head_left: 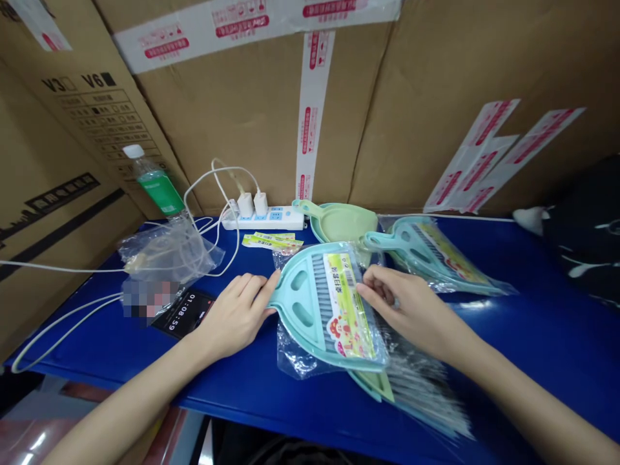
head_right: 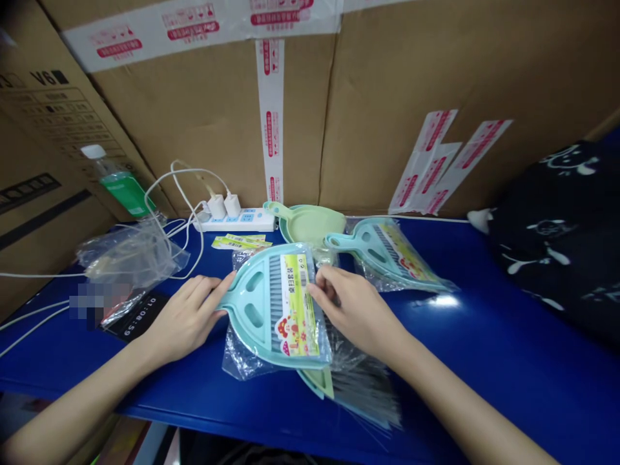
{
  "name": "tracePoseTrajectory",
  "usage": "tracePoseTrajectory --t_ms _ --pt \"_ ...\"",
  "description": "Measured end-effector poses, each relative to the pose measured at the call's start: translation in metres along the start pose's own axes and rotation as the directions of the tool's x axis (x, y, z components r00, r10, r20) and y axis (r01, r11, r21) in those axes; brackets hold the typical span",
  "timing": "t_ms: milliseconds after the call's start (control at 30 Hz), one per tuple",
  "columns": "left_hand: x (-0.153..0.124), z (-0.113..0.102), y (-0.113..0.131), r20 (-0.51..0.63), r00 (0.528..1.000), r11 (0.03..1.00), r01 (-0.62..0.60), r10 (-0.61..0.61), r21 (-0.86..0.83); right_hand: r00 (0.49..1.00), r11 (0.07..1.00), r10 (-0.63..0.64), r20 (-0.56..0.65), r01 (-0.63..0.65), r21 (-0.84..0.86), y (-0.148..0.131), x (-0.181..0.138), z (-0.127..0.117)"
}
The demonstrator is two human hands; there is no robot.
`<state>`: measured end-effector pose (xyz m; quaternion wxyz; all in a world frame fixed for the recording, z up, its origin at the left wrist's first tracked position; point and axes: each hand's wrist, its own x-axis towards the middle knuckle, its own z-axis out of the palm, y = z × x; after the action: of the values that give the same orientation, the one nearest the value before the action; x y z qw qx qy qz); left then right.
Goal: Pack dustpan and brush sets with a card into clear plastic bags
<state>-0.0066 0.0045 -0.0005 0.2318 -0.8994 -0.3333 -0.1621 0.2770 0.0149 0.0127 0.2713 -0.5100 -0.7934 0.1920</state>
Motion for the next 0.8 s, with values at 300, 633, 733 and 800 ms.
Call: tracePoseTrajectory --t_ms 300,633,733,800 --pt "0.001 0.001 0.001 0.006 1.000 1.000 -0.004 0.004 0.011 0.997 0.999 0.038 0.072 -0.040 0.032 0.005 0.001 0.001" --pt "-0.001 0.002 0.001 0.035 0.999 1.000 -0.015 0.014 0.002 0.995 0.992 0.032 0.096 -0.043 0.117 0.007 0.004 -0.005" --pt "-0.001 0.002 0.000 0.039 0.999 1.000 -0.009 0.009 -0.011 0.991 0.951 -0.003 0.136 -0.039 0.306 0.010 0.008 -0.016" --pt "-0.001 0.002 -0.001 0.029 1.000 0.999 -0.002 0.003 -0.035 0.986 0.917 -0.012 0.164 -0.054 0.394 0.013 0.010 -0.020"
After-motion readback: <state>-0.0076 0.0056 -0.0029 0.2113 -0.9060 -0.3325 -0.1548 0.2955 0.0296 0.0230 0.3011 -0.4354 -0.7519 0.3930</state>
